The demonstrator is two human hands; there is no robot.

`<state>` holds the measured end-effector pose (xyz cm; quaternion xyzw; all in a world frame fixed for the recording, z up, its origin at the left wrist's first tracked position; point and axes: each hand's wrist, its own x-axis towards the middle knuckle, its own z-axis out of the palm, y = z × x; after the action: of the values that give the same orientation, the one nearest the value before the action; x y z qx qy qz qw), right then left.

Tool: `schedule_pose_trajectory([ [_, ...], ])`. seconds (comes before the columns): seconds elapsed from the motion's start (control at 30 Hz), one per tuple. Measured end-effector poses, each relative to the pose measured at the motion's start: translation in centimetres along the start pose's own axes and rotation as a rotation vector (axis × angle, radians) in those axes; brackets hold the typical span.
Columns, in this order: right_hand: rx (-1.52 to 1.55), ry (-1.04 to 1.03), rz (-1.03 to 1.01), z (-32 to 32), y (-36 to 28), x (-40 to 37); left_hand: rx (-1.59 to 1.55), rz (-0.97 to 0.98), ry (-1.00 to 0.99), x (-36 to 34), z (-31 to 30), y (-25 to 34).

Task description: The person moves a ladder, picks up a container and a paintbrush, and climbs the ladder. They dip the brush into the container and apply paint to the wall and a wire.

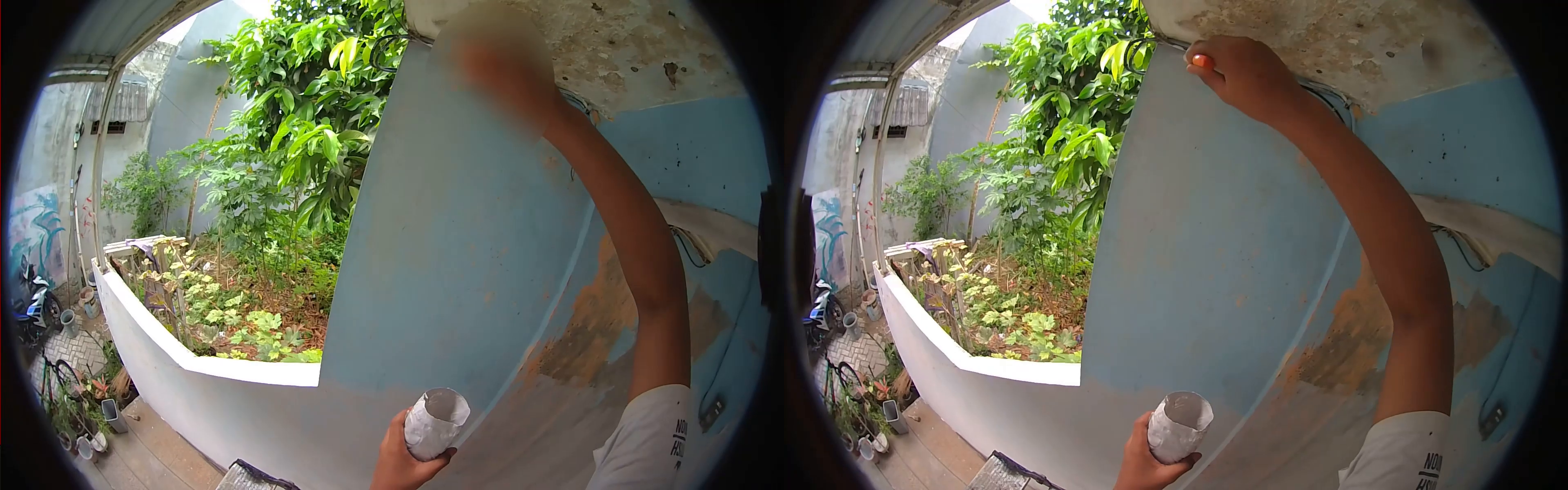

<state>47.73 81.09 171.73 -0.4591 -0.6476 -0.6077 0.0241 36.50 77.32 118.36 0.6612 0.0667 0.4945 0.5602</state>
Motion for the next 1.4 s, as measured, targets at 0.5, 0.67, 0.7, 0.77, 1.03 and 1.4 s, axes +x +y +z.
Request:
schedule_pose_trajectory([
  [0.5, 0.343, -0.187, 0.124, -1.2, -4.0, -4.2, -0.039, 0.047, 0.001, 0.2, 0.2, 0.1],
  [0.67, -0.011, -0.007, 0.095, -0.7, 1.7, 0.6, -0.022, 0.037, 0.008, 0.0, 0.3, -0.6],
  [0.7, -0.002, 0.006, 0.001, 0.0, 1.5, 0.3, -0.017, 0.033, 0.002, 0.1, 0.3, -0.8],
  [0.77, 0.005, 0.009, -0.09, 1.1, 1.2, -1.4, 0.004, 0.028, 0.004, 0.1, 0.3, -1.2],
  [1.03, 0.488, -0.508, 0.349, -1.9, -3.1, -5.3, -0.034, 0.024, -0.059, 0.7, -0.4, 1.1],
  [1.4, 0.063, 0.005, -0.14, 2.7, -0.4, -5.2, 0.002, 0.029, 0.004, 0.3, -0.2, 0.0],
])
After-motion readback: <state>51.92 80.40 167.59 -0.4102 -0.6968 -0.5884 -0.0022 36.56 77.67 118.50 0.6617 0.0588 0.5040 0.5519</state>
